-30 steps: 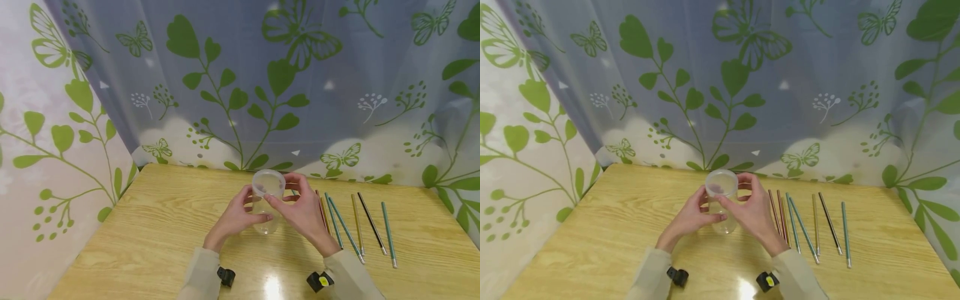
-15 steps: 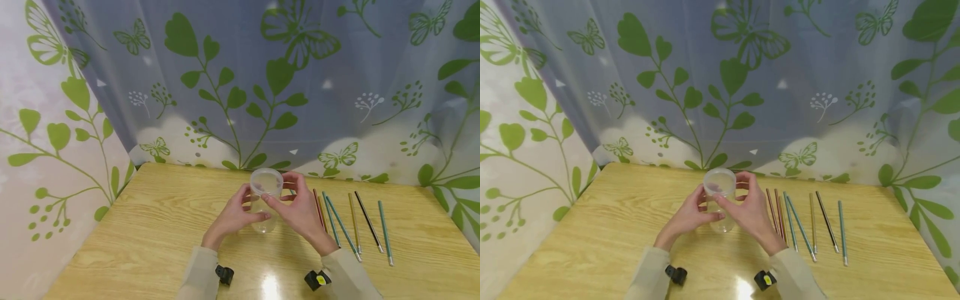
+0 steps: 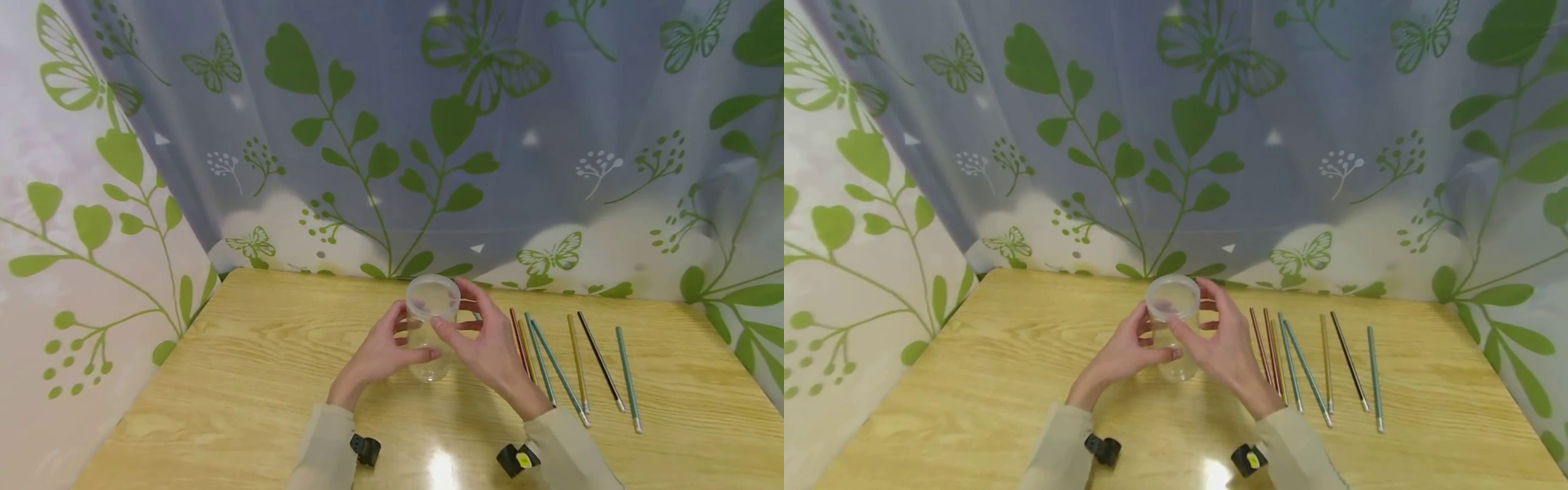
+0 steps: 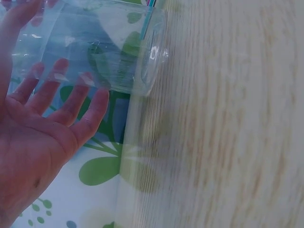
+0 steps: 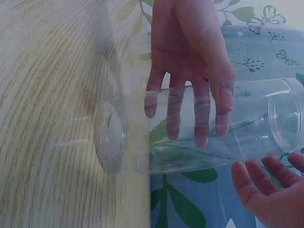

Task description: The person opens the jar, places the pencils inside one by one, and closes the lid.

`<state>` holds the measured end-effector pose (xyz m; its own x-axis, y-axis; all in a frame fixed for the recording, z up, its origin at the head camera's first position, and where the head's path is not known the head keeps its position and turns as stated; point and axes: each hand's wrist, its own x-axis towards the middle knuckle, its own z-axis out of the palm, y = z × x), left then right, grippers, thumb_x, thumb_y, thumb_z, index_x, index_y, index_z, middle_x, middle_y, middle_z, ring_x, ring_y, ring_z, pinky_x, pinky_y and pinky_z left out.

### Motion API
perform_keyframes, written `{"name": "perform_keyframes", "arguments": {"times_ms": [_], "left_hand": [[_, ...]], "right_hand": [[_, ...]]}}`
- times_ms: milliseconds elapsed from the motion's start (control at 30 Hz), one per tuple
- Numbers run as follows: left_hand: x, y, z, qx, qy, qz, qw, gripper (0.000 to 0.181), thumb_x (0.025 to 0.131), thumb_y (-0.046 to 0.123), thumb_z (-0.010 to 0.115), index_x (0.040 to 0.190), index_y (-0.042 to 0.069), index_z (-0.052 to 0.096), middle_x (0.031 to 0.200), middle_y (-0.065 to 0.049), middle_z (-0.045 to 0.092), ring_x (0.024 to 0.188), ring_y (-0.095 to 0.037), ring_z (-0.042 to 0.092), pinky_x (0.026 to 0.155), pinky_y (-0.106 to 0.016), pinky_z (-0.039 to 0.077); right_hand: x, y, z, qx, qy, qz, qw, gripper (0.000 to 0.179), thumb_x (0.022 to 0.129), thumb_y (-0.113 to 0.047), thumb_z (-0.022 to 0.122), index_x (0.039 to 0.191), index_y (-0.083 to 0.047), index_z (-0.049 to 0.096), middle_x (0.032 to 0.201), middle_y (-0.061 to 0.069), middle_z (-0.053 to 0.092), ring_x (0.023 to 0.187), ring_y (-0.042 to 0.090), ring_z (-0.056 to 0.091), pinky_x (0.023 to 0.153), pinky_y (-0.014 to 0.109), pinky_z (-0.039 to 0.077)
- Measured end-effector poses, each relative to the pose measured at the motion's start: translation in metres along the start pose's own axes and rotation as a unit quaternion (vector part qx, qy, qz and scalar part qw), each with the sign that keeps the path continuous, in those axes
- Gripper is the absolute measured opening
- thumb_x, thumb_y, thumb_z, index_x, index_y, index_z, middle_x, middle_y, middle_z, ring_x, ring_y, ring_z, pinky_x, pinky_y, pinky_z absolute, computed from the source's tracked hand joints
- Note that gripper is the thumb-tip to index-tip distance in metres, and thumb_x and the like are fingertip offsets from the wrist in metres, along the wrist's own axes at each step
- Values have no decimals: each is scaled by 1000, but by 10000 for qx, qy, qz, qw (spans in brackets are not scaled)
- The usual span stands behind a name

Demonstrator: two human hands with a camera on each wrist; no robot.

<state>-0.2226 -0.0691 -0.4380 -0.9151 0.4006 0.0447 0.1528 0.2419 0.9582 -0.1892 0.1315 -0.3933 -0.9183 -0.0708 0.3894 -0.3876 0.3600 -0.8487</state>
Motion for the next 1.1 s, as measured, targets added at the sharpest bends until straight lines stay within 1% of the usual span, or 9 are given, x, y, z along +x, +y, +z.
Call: {"name": "perform_keyframes", "arguments": {"times_ms": [133, 200, 300, 467, 600, 733, 833, 967, 1100], "left_hand": [[0, 0, 0, -21, -12, -8, 10000, 74, 82, 31, 87, 143, 36, 46, 147, 6, 53, 139, -27, 51, 116, -53, 43], [0, 1, 0, -19, -21, -16, 10000, 74, 82, 31, 87, 143, 37, 46, 147, 6, 52, 139, -27, 51, 116, -52, 43], [0, 1, 0, -23, -30, -10, 10000, 74, 82, 32, 87, 144, 36, 46, 147, 6, 52, 139, -27, 51, 116, -53, 43], [-1, 1, 0, -54, -46, 37, 10000, 74, 83, 32, 87, 144, 36, 45, 147, 5, 52, 139, -27, 50, 116, -55, 42], [-1, 1, 0, -39, -38, 48, 10000, 75, 83, 31, 87, 145, 35, 45, 148, 5, 51, 139, -28, 50, 116, -55, 43], [0, 0, 1, 6, -20, 42, 10000, 75, 83, 31, 87, 145, 33, 45, 148, 3, 52, 138, -28, 51, 116, -53, 44], [0, 0, 1, 24, -10, 49, 10000, 74, 83, 30, 87, 144, 33, 46, 147, 2, 52, 138, -29, 51, 115, -52, 44], [-1, -1, 1, 20, -15, 53, 10000, 74, 83, 31, 86, 145, 33, 45, 147, 3, 52, 138, -28, 51, 115, -53, 44], [-1, 0, 0, 7, -39, 57, 10000, 75, 83, 32, 86, 145, 34, 45, 148, 4, 51, 138, -27, 51, 115, -54, 43]], "right_hand": [[1, -3, 1, -69, 59, 264, 9996, 64, 86, -22, 84, 137, -9, 49, 129, 10, 63, 116, 26, 64, 84, 29, 60], [1, -3, 1, -78, 91, 292, 9995, 63, 85, -21, 85, 135, -9, 49, 128, 10, 64, 116, 26, 65, 84, 32, 61], [1, -2, 1, -62, 88, 129, 9999, 60, 87, -18, 82, 137, -8, 50, 128, 11, 64, 115, 28, 65, 83, 33, 61], [0, 1, -1, -6, -3, -239, 9997, 57, 92, -12, 76, 143, -8, 52, 134, 15, 62, 116, 33, 66, 81, 27, 61], [-1, 2, -2, 15, -62, -211, 9998, 63, 91, -13, 77, 147, -9, 49, 137, 15, 61, 117, 33, 65, 82, 26, 61], [-1, 0, -1, -19, 16, 58, 10000, 70, 87, -18, 83, 146, -12, 46, 131, 11, 64, 116, 27, 64, 83, 36, 62], [0, -2, 1, -95, 109, 194, 9997, 69, 84, -21, 86, 140, -11, 47, 128, 9, 64, 115, 25, 65, 84, 43, 62], [0, -2, 1, -132, 93, 119, 9998, 63, 86, -19, 84, 138, -9, 50, 128, 10, 63, 114, 26, 65, 83, 38, 62], [0, 1, -1, -67, -12, -120, 9999, 60, 91, -15, 78, 144, -8, 52, 132, 14, 63, 115, 30, 66, 81, 28, 61]]}}
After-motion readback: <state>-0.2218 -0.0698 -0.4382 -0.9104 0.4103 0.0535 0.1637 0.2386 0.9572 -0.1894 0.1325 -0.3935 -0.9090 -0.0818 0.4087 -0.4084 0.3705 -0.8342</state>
